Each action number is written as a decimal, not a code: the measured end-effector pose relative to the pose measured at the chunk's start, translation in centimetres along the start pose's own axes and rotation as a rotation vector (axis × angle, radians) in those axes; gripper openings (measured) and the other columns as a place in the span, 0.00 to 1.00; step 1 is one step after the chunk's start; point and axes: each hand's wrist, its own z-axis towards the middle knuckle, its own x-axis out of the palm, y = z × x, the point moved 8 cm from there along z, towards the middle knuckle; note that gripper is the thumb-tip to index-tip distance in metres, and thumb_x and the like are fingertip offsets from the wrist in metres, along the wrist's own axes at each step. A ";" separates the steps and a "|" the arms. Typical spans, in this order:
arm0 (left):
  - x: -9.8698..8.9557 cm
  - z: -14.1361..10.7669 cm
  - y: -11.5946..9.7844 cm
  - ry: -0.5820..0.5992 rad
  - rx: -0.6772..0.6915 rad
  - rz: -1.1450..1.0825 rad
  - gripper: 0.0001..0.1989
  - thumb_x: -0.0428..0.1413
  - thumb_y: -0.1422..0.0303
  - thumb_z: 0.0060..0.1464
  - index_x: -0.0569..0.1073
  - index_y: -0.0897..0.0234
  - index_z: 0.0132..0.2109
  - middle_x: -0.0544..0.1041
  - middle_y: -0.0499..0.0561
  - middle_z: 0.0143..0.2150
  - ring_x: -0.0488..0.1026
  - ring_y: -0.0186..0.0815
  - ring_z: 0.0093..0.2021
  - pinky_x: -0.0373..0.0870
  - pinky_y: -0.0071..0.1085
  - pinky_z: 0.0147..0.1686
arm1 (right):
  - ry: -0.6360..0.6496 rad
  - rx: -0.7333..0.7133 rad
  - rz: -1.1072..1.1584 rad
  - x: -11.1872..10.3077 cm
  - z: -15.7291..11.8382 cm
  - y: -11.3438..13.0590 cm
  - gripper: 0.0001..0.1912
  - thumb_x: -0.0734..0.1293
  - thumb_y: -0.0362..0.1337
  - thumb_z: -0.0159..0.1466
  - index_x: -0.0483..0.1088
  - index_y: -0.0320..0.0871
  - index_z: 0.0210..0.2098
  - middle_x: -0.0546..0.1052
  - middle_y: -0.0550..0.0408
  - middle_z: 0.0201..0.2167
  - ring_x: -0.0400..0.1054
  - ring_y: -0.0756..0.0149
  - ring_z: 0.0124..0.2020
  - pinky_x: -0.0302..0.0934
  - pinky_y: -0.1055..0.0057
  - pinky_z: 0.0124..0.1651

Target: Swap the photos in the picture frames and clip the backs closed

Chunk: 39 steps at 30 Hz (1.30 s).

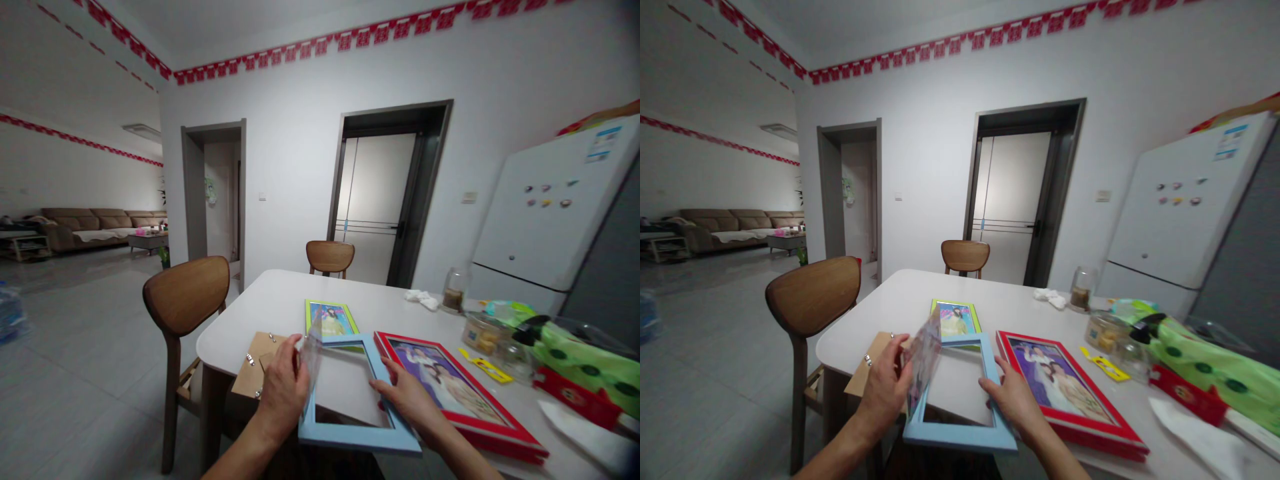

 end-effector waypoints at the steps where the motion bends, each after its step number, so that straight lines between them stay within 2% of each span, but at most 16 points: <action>1: -1.0 -0.1 1.4 -0.041 -0.058 -0.008 0.20 0.47 0.74 0.48 0.60 0.64 0.50 0.70 0.54 0.41 0.68 0.39 0.40 0.63 0.34 0.41 | -0.040 -0.045 -0.139 -0.3 0.3 -0.2 0.30 0.61 0.38 0.51 0.55 0.33 0.52 0.73 0.44 0.36 0.69 0.60 0.32 0.61 0.66 0.36; 3: -2.5 -0.7 4.0 -0.092 -0.168 -0.022 0.20 0.48 0.72 0.47 0.60 0.64 0.50 0.70 0.54 0.44 0.67 0.42 0.44 0.62 0.35 0.43 | -0.108 -0.134 -0.353 -0.4 0.7 -0.5 0.25 0.61 0.36 0.51 0.61 0.34 0.48 0.72 0.42 0.39 0.67 0.58 0.39 0.58 0.67 0.42; 6: -3.3 -1.9 6.9 -0.104 -0.269 0.002 0.19 0.49 0.70 0.46 0.61 0.63 0.48 0.71 0.54 0.44 0.67 0.43 0.45 0.62 0.35 0.42 | -0.128 -0.185 -0.518 0.3 0.8 -1.1 0.21 0.60 0.35 0.51 0.64 0.36 0.45 0.73 0.43 0.39 0.67 0.57 0.41 0.57 0.68 0.42; 9: -3.1 -3.0 8.2 -0.055 -0.289 0.104 0.18 0.48 0.69 0.47 0.62 0.65 0.47 0.71 0.56 0.44 0.67 0.42 0.45 0.62 0.34 0.42 | -0.113 -0.183 -0.610 0.8 0.5 -1.3 0.20 0.60 0.34 0.52 0.64 0.35 0.44 0.74 0.42 0.37 0.67 0.57 0.40 0.57 0.69 0.40; 13: -2.7 -4.0 8.9 0.085 -0.325 0.291 0.17 0.47 0.65 0.49 0.64 0.63 0.47 0.70 0.54 0.46 0.67 0.42 0.44 0.63 0.34 0.40 | -0.067 -0.207 -0.699 1.3 0.2 -0.8 0.17 0.59 0.33 0.53 0.64 0.35 0.42 0.74 0.41 0.35 0.68 0.57 0.39 0.57 0.69 0.38; 15: -2.7 -4.2 8.8 0.128 -0.292 0.367 0.17 0.46 0.63 0.50 0.64 0.63 0.47 0.69 0.55 0.46 0.67 0.42 0.45 0.63 0.34 0.40 | -0.043 -0.211 -0.747 1.5 0.2 -0.7 0.16 0.58 0.33 0.54 0.64 0.34 0.42 0.74 0.40 0.34 0.68 0.57 0.39 0.57 0.69 0.38; 19: -2.3 -4.5 7.5 0.181 -0.123 0.475 0.21 0.48 0.65 0.48 0.64 0.66 0.49 0.66 0.58 0.50 0.61 0.43 0.51 0.56 0.38 0.49 | -0.023 -0.223 -0.786 1.8 0.2 -0.7 0.15 0.57 0.34 0.55 0.65 0.33 0.40 0.73 0.38 0.34 0.68 0.55 0.38 0.57 0.67 0.38; 24: 1.3 -5.5 5.2 0.493 0.078 0.425 0.31 0.51 0.75 0.38 0.60 0.61 0.54 0.56 0.53 0.58 0.50 0.43 0.58 0.44 0.42 0.56 | -0.032 -0.252 -0.785 1.9 0.0 -0.3 0.14 0.57 0.35 0.55 0.66 0.34 0.37 0.73 0.38 0.34 0.67 0.56 0.39 0.57 0.67 0.38; 26: 2.5 -5.7 4.6 0.568 0.104 0.423 0.31 0.49 0.77 0.37 0.61 0.59 0.53 0.59 0.53 0.57 0.51 0.43 0.57 0.44 0.44 0.56 | -0.040 -0.267 -0.784 2.0 -0.2 -0.2 0.14 0.57 0.35 0.55 0.67 0.34 0.37 0.73 0.38 0.34 0.67 0.56 0.39 0.57 0.67 0.39; 28: 3.1 -5.6 4.3 0.581 0.127 0.406 0.27 0.47 0.78 0.40 0.63 0.59 0.52 0.63 0.53 0.55 0.56 0.42 0.55 0.46 0.44 0.55 | -0.032 -0.269 -0.785 2.0 -0.4 -0.2 0.13 0.57 0.36 0.55 0.67 0.35 0.34 0.73 0.39 0.32 0.67 0.56 0.38 0.57 0.67 0.38; 31: 2.7 -4.6 4.1 0.494 0.144 0.316 0.23 0.46 0.77 0.46 0.65 0.59 0.50 0.66 0.52 0.52 0.60 0.41 0.53 0.52 0.42 0.53 | -0.012 -0.259 -0.788 2.0 -0.6 -0.4 0.12 0.57 0.36 0.55 0.69 0.36 0.31 0.73 0.41 0.31 0.68 0.56 0.35 0.57 0.66 0.37; 33: 1.2 -3.2 4.3 0.350 0.096 0.185 0.19 0.45 0.75 0.48 0.67 0.59 0.48 0.69 0.52 0.50 0.63 0.40 0.50 0.56 0.38 0.51 | -0.044 -0.298 -0.767 1.8 -0.9 0.4 0.13 0.58 0.36 0.54 0.69 0.36 0.33 0.72 0.40 0.34 0.66 0.56 0.38 0.57 0.65 0.40; 36: -1.7 -0.9 5.0 0.049 -0.096 -0.139 0.14 0.46 0.68 0.52 0.70 0.61 0.44 0.73 0.51 0.43 0.68 0.40 0.45 0.61 0.34 0.47 | -0.063 -0.392 -0.587 2.1 -2.0 3.0 0.16 0.58 0.38 0.54 0.68 0.37 0.38 0.70 0.42 0.41 0.64 0.57 0.42 0.54 0.64 0.46; 38: -2.1 -0.2 5.5 -0.094 -0.250 -0.434 0.15 0.48 0.62 0.51 0.71 0.64 0.42 0.75 0.53 0.39 0.70 0.41 0.42 0.64 0.34 0.44 | 0.035 -0.381 -0.348 3.4 -2.6 4.3 0.18 0.58 0.41 0.55 0.67 0.36 0.40 0.71 0.43 0.40 0.65 0.60 0.39 0.56 0.65 0.44; 39: -1.6 -0.2 5.5 -0.134 -0.313 -0.593 0.17 0.49 0.59 0.50 0.71 0.66 0.41 0.75 0.53 0.38 0.70 0.42 0.41 0.65 0.35 0.43 | 0.100 -0.331 -0.206 4.2 -2.9 4.7 0.20 0.57 0.42 0.55 0.66 0.36 0.42 0.72 0.43 0.39 0.66 0.61 0.37 0.58 0.65 0.42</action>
